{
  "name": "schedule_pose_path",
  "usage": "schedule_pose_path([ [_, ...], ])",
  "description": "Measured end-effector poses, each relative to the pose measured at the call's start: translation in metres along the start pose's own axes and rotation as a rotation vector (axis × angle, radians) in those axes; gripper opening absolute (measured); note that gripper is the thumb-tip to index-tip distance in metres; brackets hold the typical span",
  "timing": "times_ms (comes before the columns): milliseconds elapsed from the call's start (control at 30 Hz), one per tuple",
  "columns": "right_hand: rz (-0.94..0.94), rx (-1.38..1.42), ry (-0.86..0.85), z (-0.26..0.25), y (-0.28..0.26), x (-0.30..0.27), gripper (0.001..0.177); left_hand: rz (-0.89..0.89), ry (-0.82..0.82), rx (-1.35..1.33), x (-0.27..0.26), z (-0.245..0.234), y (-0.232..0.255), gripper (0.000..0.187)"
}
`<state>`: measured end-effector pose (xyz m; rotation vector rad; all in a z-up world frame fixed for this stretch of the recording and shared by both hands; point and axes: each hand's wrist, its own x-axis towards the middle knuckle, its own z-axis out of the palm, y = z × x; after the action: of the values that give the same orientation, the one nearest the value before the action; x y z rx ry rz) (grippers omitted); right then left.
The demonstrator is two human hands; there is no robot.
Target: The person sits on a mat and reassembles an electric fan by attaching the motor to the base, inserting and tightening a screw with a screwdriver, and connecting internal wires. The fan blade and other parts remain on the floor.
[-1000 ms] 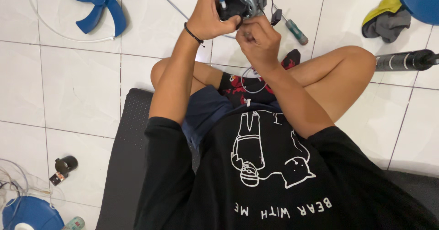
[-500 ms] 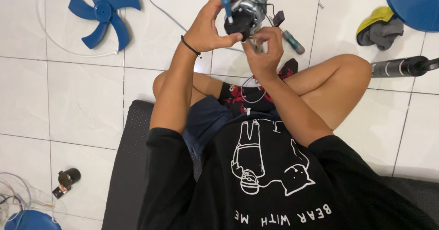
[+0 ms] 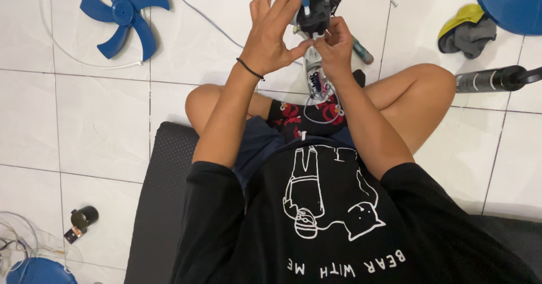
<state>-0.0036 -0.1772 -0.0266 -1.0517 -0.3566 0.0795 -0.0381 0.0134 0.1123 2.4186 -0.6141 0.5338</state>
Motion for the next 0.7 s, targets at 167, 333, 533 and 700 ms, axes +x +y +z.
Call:
schedule_pose_path([
  [167,0.078,-0.008,-0.037,0.0,0.0,0.004,0.018,-0.013,0.042,0.07,-0.001,-0.007,0.0,0.095],
  [333,0.116,-0.029,-0.155,0.01,0.003,0.004,0.021,0.029,0.159,0.079,-0.006,-0.01,-0.009,0.095],
  [533,0.259,-0.023,-0.25,0.031,0.022,0.003,0.029,0.012,0.222,0.034,-0.027,-0.015,-0.025,0.101],
  [700,0.223,-0.126,-0.359,0.046,0.044,0.008,0.047,-0.266,0.22,-0.142,-0.053,-0.03,-0.038,0.102],
])
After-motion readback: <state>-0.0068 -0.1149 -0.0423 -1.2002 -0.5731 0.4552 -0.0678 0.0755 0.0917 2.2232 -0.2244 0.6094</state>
